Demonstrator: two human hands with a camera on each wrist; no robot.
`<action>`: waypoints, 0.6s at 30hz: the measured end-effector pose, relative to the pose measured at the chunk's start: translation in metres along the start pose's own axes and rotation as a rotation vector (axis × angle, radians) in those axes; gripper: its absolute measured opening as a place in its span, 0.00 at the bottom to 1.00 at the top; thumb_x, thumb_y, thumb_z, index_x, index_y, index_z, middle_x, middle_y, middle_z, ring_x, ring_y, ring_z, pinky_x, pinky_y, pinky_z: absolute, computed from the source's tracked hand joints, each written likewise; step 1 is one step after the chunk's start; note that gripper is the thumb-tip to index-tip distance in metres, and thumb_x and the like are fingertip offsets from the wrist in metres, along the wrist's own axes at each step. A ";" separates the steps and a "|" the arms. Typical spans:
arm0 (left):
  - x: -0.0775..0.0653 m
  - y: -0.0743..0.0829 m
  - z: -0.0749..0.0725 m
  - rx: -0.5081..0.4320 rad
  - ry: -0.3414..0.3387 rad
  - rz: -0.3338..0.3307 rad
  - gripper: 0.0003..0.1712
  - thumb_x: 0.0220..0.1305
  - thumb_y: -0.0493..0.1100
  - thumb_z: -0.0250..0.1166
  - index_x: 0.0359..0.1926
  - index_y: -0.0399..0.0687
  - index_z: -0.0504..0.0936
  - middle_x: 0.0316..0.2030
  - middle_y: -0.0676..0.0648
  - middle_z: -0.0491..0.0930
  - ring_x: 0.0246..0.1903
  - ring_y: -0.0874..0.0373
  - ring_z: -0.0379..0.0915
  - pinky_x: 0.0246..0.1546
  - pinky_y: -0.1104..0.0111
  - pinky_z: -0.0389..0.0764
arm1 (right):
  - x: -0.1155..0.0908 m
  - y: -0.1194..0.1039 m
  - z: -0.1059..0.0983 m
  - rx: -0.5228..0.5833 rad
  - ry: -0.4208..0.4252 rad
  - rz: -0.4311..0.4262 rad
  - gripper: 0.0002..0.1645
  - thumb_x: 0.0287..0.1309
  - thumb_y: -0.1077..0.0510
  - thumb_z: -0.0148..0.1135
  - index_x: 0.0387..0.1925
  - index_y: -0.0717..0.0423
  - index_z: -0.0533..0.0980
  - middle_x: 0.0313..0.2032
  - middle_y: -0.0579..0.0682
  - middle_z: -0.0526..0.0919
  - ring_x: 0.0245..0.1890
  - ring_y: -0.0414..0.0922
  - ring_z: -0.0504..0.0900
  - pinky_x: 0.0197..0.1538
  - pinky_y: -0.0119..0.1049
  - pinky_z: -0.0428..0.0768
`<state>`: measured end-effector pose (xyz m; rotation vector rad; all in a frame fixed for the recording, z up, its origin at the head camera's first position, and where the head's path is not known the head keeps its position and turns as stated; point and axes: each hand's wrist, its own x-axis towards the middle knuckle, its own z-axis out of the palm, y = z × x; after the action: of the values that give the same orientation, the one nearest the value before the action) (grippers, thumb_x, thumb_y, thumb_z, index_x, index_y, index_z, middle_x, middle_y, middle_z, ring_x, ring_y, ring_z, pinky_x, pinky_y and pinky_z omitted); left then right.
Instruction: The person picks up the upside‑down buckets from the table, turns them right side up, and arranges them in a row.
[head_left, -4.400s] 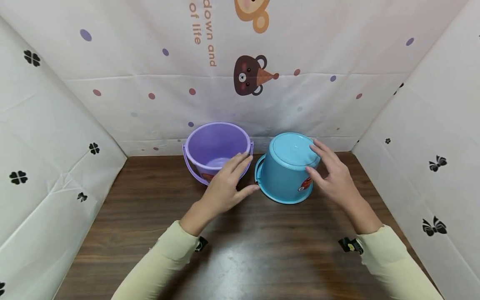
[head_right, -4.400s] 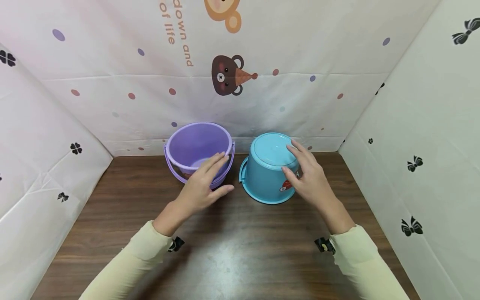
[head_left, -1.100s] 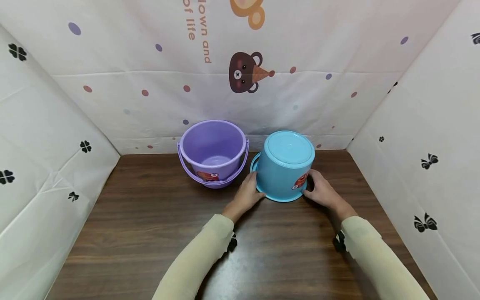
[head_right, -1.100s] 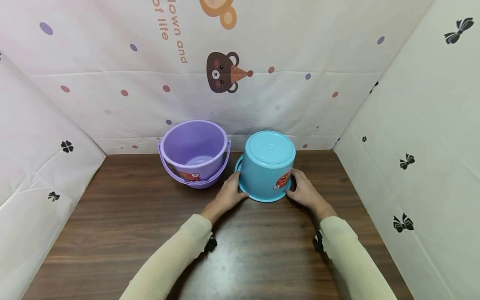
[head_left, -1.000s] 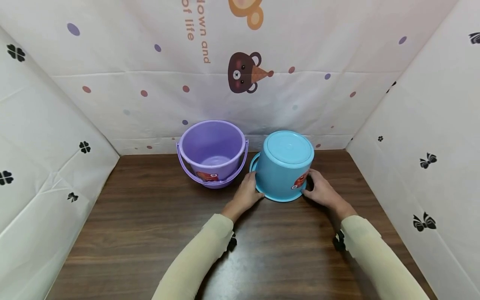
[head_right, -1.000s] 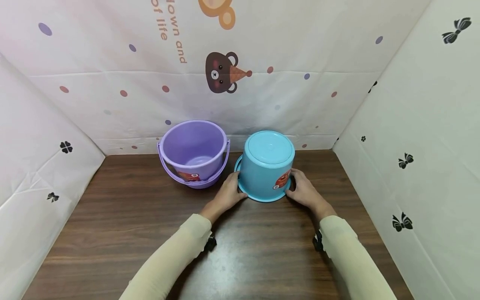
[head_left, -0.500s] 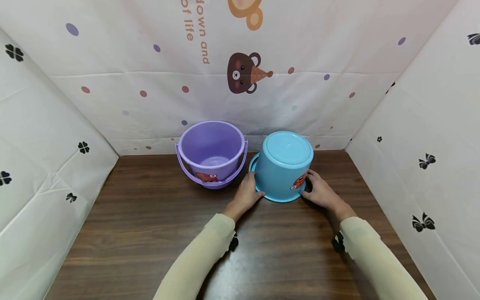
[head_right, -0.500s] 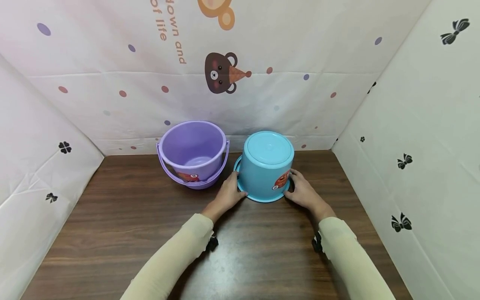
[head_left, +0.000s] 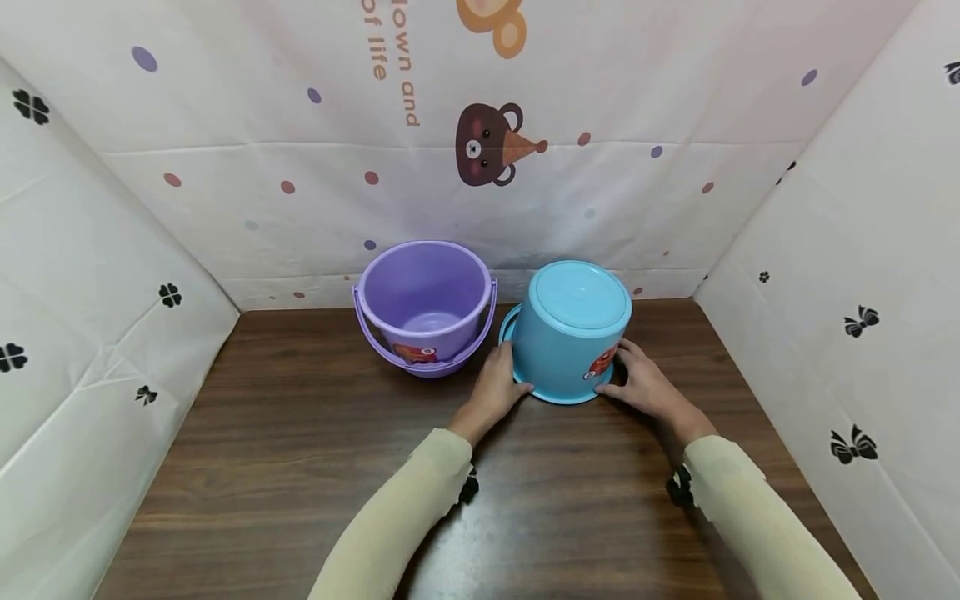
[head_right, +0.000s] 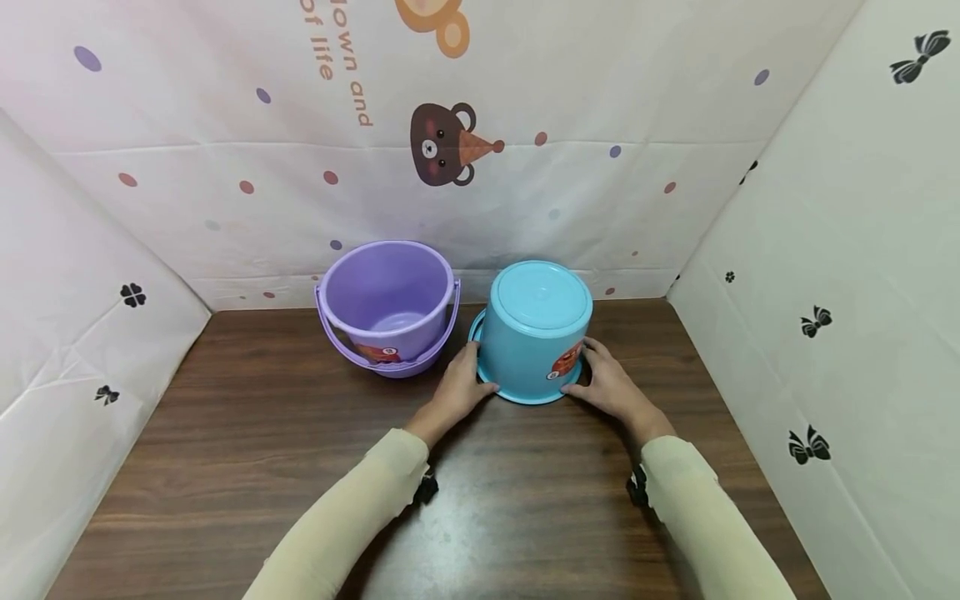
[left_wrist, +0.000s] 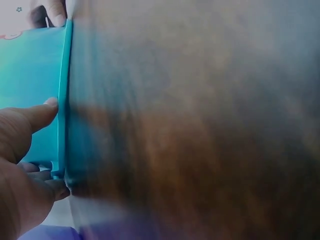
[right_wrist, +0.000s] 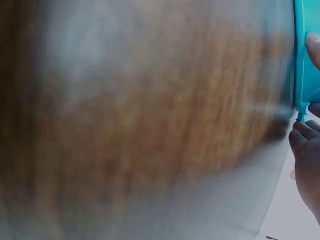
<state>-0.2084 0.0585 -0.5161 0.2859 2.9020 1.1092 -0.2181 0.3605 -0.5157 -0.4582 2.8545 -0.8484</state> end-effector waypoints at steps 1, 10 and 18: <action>0.000 0.000 -0.001 0.000 0.001 0.013 0.46 0.57 0.44 0.80 0.70 0.37 0.66 0.65 0.35 0.74 0.66 0.43 0.73 0.66 0.55 0.77 | -0.001 -0.001 -0.001 0.002 0.004 -0.001 0.58 0.58 0.44 0.77 0.76 0.69 0.58 0.77 0.71 0.52 0.76 0.71 0.55 0.72 0.71 0.61; -0.002 -0.002 -0.012 -0.017 -0.004 0.094 0.48 0.59 0.48 0.79 0.72 0.36 0.64 0.68 0.34 0.73 0.68 0.42 0.71 0.69 0.54 0.75 | -0.008 -0.003 -0.005 -0.016 0.039 -0.020 0.57 0.60 0.39 0.73 0.76 0.67 0.59 0.77 0.69 0.54 0.75 0.70 0.60 0.70 0.71 0.65; -0.008 -0.007 -0.022 -0.030 -0.028 0.195 0.53 0.64 0.54 0.74 0.79 0.36 0.57 0.74 0.32 0.65 0.75 0.40 0.61 0.75 0.52 0.67 | -0.019 -0.011 -0.011 0.019 0.084 -0.010 0.57 0.62 0.37 0.71 0.81 0.54 0.54 0.79 0.65 0.55 0.76 0.69 0.59 0.71 0.71 0.63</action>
<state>-0.2033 0.0377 -0.5043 0.5898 2.8795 1.1614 -0.2000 0.3635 -0.5004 -0.4452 2.9196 -0.9165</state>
